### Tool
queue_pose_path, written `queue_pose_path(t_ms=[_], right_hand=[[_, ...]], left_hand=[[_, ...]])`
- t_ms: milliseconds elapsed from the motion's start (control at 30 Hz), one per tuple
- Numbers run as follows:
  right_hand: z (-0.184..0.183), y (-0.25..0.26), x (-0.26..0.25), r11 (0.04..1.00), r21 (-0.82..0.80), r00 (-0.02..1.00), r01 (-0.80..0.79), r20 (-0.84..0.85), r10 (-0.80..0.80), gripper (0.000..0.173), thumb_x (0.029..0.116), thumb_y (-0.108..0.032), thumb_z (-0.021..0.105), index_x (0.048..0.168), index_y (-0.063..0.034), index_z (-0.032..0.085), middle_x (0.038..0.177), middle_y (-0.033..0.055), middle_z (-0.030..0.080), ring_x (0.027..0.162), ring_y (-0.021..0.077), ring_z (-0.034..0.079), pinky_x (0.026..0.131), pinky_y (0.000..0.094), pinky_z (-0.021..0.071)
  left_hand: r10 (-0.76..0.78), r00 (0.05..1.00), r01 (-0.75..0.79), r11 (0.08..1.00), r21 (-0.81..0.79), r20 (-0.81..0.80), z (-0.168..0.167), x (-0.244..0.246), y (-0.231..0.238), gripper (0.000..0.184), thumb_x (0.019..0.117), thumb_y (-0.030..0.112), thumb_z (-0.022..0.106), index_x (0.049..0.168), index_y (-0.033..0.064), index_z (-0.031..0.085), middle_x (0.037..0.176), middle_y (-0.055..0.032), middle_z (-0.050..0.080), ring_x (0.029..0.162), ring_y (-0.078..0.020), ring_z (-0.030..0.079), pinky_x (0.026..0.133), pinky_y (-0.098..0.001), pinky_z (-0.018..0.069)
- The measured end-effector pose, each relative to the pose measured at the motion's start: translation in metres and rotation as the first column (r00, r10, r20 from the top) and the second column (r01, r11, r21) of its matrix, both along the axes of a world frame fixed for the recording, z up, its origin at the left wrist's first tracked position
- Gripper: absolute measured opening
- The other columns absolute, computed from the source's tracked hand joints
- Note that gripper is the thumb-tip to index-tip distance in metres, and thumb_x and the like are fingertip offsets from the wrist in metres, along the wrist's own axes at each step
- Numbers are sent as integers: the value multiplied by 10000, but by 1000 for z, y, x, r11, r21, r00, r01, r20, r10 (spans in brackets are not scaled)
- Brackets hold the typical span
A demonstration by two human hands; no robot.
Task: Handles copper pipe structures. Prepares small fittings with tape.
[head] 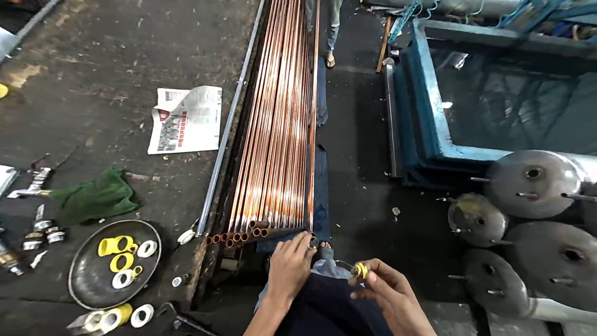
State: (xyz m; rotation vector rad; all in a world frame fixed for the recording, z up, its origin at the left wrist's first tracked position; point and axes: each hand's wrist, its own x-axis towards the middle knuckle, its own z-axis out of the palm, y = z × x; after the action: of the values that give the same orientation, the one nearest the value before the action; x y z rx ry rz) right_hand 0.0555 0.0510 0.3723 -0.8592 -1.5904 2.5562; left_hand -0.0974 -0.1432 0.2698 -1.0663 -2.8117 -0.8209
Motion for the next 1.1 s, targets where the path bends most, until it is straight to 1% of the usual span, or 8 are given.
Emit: queue_pose_path(t_ms=[200,433,500,600,667,767,900,1100], right_hand=[[-22,-2,8,918,392,998,-67,26,62,156,923,-176,755,1005,-44,751,1133,126,698,1016,266,701,797,428,653],[-34,-16,7,892,430,990,-138,45,131,112,936,-176,738,980,-76,760,1100,79,711,958,214,712,742,377,651],[-36,-18,5,897,420,990,-138,36,136,104,923,-160,751,987,-78,759,1094,72,716,957,208,714,746,373,652],[-33,-18,-1,934,338,993,-114,17,115,130,915,-125,752,1022,-51,753,1072,96,737,917,236,727,771,401,651],[-27,-16,-4,966,248,997,-75,0,78,151,920,-134,755,1021,-21,757,1066,139,731,918,275,721,783,439,647],[-20,-13,-8,987,153,998,-56,-20,59,148,925,-142,745,992,-11,758,1105,153,700,978,289,695,809,462,638],[-9,-16,-13,993,-37,993,-116,-40,114,190,982,-113,672,1095,31,724,1062,194,713,913,294,715,827,483,628],[-2,-35,-28,906,417,961,-77,-210,179,110,939,-137,737,984,-39,758,1082,106,712,921,203,707,757,345,638]], left_hand=[[52,976,-54,999,3,212,-18,-6,13,423,1000,498,574,1283,221,720,1332,21,693,1020,-184,724,850,-421,600],[127,983,-117,990,-81,131,-16,1,20,400,955,472,637,1188,173,765,1149,10,770,935,-191,750,811,-417,610],[190,948,-142,970,-198,253,-10,0,24,410,946,442,661,1263,188,718,1143,3,766,912,-206,750,792,-453,611],[290,830,-144,937,-319,476,3,-7,24,652,935,401,677,1506,165,470,1318,-16,682,979,-223,730,840,-497,602],[279,777,-175,957,-232,564,12,-3,12,658,933,358,690,1518,164,461,1365,-17,648,992,-196,721,843,-470,612],[114,755,-213,974,77,645,43,10,-12,330,961,272,662,1270,160,689,1182,10,711,896,-103,726,755,-322,647],[-100,691,-190,931,313,716,102,29,-31,232,996,179,599,1171,103,731,1026,14,756,830,-115,725,707,-303,636],[6,802,-219,934,284,598,139,40,-25,243,973,229,652,1161,85,704,1007,28,724,802,-67,702,656,-255,625]])
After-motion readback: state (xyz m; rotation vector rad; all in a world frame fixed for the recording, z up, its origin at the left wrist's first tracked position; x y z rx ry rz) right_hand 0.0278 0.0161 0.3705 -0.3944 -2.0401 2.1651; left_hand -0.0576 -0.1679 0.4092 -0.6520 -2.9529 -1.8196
